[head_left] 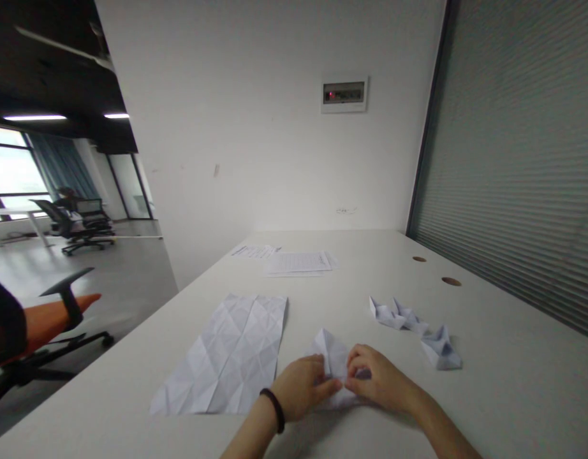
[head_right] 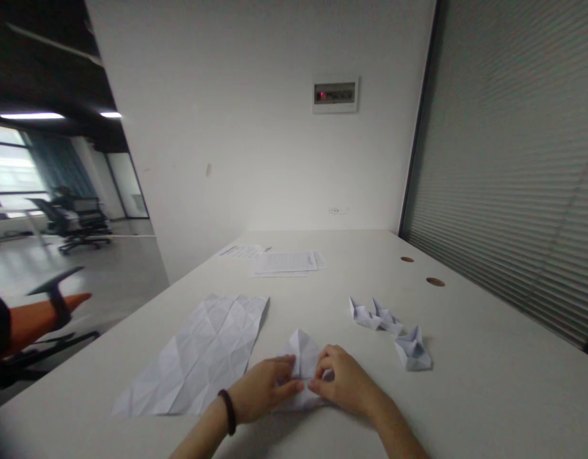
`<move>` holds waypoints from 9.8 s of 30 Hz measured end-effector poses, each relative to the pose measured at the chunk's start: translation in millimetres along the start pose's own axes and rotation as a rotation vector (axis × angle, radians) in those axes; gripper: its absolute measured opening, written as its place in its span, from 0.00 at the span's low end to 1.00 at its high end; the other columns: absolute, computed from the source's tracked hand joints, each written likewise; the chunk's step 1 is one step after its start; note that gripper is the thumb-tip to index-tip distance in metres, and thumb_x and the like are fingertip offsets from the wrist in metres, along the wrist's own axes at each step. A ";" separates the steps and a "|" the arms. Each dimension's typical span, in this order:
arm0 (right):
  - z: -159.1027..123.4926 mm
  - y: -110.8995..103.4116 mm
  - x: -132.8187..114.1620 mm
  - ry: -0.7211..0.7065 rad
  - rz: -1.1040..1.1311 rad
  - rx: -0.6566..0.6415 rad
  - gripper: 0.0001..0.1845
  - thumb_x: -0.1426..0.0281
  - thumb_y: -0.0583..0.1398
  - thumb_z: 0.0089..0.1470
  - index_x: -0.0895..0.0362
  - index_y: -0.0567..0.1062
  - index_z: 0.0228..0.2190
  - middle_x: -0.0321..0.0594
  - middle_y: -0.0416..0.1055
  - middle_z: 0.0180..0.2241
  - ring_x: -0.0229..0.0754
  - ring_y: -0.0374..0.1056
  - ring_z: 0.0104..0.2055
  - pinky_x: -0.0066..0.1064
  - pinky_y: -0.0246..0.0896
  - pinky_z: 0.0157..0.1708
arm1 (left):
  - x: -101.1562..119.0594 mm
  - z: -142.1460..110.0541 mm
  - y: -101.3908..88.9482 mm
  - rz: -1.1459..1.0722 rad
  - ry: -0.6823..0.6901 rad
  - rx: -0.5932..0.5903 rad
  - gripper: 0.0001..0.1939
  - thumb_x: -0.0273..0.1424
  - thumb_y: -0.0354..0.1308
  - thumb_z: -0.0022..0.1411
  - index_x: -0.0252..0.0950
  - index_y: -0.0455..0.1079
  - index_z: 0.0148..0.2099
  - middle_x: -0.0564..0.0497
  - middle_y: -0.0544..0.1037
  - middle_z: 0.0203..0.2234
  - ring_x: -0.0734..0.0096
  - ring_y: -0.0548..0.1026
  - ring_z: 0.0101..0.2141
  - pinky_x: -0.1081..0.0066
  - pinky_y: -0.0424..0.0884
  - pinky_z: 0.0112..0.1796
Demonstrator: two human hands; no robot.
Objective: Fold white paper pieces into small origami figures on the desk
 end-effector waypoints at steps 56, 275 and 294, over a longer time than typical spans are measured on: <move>10.7 -7.5 51.2 0.092 0.126 0.113 0.18 0.72 0.59 0.39 0.57 0.74 0.37 0.43 0.69 0.40 0.44 0.64 0.43 0.35 0.54 0.47 | -51.1 -12.1 -66.2 -0.208 -0.065 0.887 0.22 0.30 0.53 0.53 0.38 0.59 0.52 0.46 0.66 0.49 0.60 0.61 0.50 0.57 0.57 0.49; 15.2 2.4 87.5 0.247 -0.277 0.244 0.29 0.66 0.52 0.48 0.61 0.60 0.52 0.48 0.54 0.56 0.45 0.50 0.57 0.35 0.44 0.55 | -212.4 -75.5 -137.9 0.255 -0.534 0.347 0.36 0.14 0.45 0.38 0.32 0.60 0.54 0.47 0.59 0.55 0.63 0.56 0.55 0.67 0.52 0.54; 11.9 -1.0 77.0 0.248 -0.260 0.237 0.27 0.68 0.54 0.46 0.59 0.64 0.49 0.46 0.57 0.55 0.45 0.51 0.56 0.37 0.45 0.55 | -173.2 -44.1 -51.5 0.506 -0.462 0.149 0.25 0.41 0.38 0.61 0.41 0.49 0.60 0.47 0.51 0.58 0.58 0.48 0.57 0.51 0.46 0.52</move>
Point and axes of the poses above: each hand's wrist, its own z-axis towards the middle knuckle, its own y-axis out of the palm, x = y × z, the point moved 9 cm from there along z, towards the middle knuckle
